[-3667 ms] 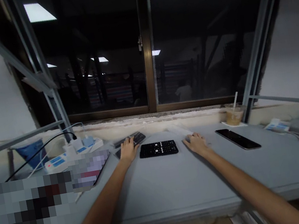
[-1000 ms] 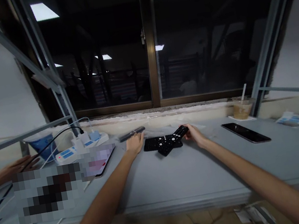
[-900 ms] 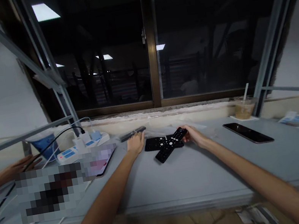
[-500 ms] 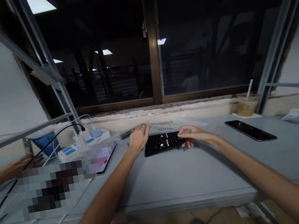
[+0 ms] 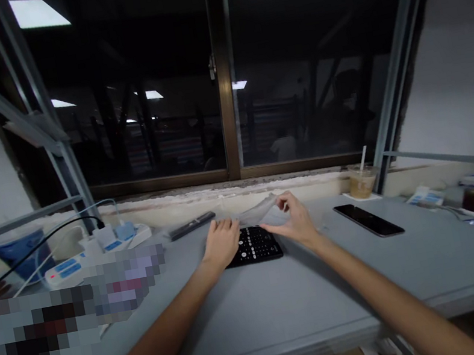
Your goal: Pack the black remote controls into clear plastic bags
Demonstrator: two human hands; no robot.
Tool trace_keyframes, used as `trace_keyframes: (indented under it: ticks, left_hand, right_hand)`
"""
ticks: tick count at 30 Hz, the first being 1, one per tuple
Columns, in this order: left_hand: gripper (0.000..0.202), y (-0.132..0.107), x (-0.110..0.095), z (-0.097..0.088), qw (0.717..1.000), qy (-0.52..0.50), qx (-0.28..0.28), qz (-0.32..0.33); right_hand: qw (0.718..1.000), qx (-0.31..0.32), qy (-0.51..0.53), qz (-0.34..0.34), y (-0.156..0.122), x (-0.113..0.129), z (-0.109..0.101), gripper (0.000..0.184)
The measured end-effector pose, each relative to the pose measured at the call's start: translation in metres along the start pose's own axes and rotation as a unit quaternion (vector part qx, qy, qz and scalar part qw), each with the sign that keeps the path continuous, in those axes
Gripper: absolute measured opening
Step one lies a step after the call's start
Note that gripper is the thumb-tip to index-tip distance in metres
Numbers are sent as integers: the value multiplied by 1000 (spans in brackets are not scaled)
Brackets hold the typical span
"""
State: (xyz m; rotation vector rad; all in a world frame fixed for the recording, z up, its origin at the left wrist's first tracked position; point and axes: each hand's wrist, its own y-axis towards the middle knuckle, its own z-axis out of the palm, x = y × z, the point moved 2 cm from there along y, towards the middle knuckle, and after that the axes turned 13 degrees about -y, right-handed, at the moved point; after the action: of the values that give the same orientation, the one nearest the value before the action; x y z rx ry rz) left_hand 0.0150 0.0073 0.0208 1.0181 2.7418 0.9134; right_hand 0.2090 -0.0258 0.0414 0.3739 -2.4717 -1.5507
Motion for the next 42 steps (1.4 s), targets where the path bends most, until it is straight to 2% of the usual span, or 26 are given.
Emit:
trace_keyframes:
  ticks: [2,4,6,9,11,13,14,16,18,20,22,23,25,27,30,33,35,37,40,42]
  left_hand:
    - [30,1,-4,-1,1000,17,1,23]
    - [28,1,-4,-2,999,22,-5,45]
    - [27,1,-3,-2,998,9,-15,60]
    - [29,1,1,-5,997,-36,-35,53]
    - [36,0,1,-6,994,-86,-67,31]
    - [57,-1,-1,-5,985,-148,-89,20]
    - [69,-2,-3,-3,981,-177,-79,23]
    - [86,-5,-7,4,975,-218,-10,35]
    - [91,-9,-11,13,967,-238,87,28]
    - [94,-12,-13,20,956,-249,157,-8]
    - [94,-14,-14,23,946,-256,193,-46]
    - [92,-13,-14,23,942,-258,203,-61]
    - [90,-12,-13,23,938,-258,218,-80]
    - [91,-10,-11,23,936,-253,224,-95]
    - [92,-9,-7,25,938,-246,221,-107]
    - [94,-9,-2,27,935,-252,227,-102]
    - [91,-7,4,25,936,-268,209,-90]
    - [76,-4,18,21,941,-279,157,-107]
    - [60,-6,58,17,950,-216,30,-224]
    - [55,-14,87,19,952,-143,-1,-272]
  right_hand:
    - [994,-66,-44,-76,2,11,-8,54]
    - [984,-78,-86,-132,4,19,-13,56]
    - [978,-32,-107,-174,4,24,-13,52]
    - [968,92,-76,-221,1,18,-2,31]
    - [975,136,-36,-174,0,3,5,24]
    - [987,138,-22,-75,0,-19,8,26]
    - [991,126,-32,-17,0,-31,6,28]
    - [987,76,-93,107,1,-55,0,32]
    - [968,39,-160,190,1,-75,-7,36]
    - [964,11,-177,198,0,-88,-8,38]
    - [972,11,-163,167,-6,-95,1,44]
    - [975,39,-155,153,-11,-97,10,47]
    - [964,156,-147,154,-26,-99,34,45]
    - [914,314,-141,213,-44,-99,59,51]
    - [888,369,-126,245,-59,-96,77,65]
    - [887,369,-125,250,-59,-93,75,65]
    - [901,328,-147,244,-53,-91,67,65]
    - [922,278,-152,223,-45,-88,59,61]
    - [953,226,-91,182,-36,-79,53,52]
    - [966,221,-5,133,-33,-69,54,44]
